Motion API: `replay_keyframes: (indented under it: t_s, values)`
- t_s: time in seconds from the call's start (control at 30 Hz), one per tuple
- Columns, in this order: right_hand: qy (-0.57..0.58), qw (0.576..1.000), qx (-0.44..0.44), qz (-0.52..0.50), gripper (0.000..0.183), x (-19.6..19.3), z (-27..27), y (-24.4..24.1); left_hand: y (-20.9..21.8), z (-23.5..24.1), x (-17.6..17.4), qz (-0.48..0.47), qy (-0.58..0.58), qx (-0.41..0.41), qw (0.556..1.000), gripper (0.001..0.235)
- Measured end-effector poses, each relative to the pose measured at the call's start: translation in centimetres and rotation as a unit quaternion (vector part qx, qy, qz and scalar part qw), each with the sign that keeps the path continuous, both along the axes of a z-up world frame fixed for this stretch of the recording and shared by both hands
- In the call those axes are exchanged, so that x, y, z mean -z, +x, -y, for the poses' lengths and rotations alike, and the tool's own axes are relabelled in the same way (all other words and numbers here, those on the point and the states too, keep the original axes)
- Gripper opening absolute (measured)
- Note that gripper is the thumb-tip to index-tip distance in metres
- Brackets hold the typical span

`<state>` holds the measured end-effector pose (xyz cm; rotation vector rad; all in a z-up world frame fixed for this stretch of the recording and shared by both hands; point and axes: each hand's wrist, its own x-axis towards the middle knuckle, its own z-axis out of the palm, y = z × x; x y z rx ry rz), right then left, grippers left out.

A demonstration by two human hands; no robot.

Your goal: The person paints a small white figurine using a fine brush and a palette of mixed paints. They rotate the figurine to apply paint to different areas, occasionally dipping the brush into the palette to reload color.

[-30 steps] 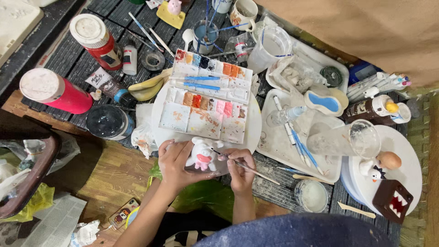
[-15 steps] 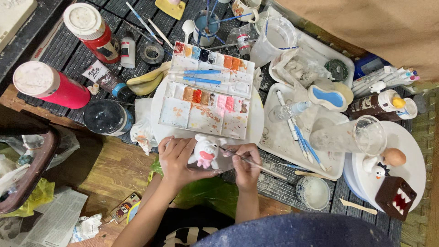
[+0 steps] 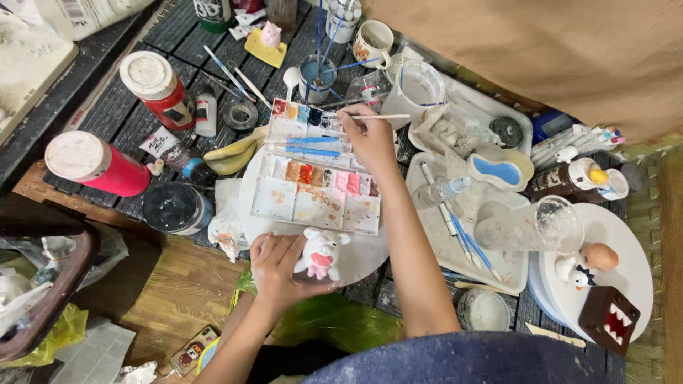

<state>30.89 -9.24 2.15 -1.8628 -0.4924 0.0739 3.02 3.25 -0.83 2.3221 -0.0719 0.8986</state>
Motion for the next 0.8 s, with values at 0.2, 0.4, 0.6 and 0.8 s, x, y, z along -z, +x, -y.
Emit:
replay_keyframes:
  t_s: [0.2, 0.4, 0.6, 0.8]
  values:
    - [-0.059, 0.997, 0.033, 0.024, 0.014, 0.5, -0.9, 0.5, 0.0, -0.1, 0.6, -0.003, -0.003, 0.005, 1.0, 0.093]
    - [-0.071, 0.996, 0.037, 0.046, 0.013, -0.4, -0.5, 0.6, 0.0, -0.1, 0.5, 0.0, -0.005, 0.005, 1.0, 0.094]
    - [-0.133, 0.981, 0.023, 0.141, 0.013, -1.6, -1.4, -1.0, 0.0, -0.1, 0.5, 0.004, -0.003, 0.006, 1.0, 0.096]
    - [-0.143, 0.97, 0.003, 0.198, 0.013, -4.2, -0.3, -2.2, 0.0, -0.1, 0.5, 0.006, -0.003, 0.004, 1.0, 0.093]
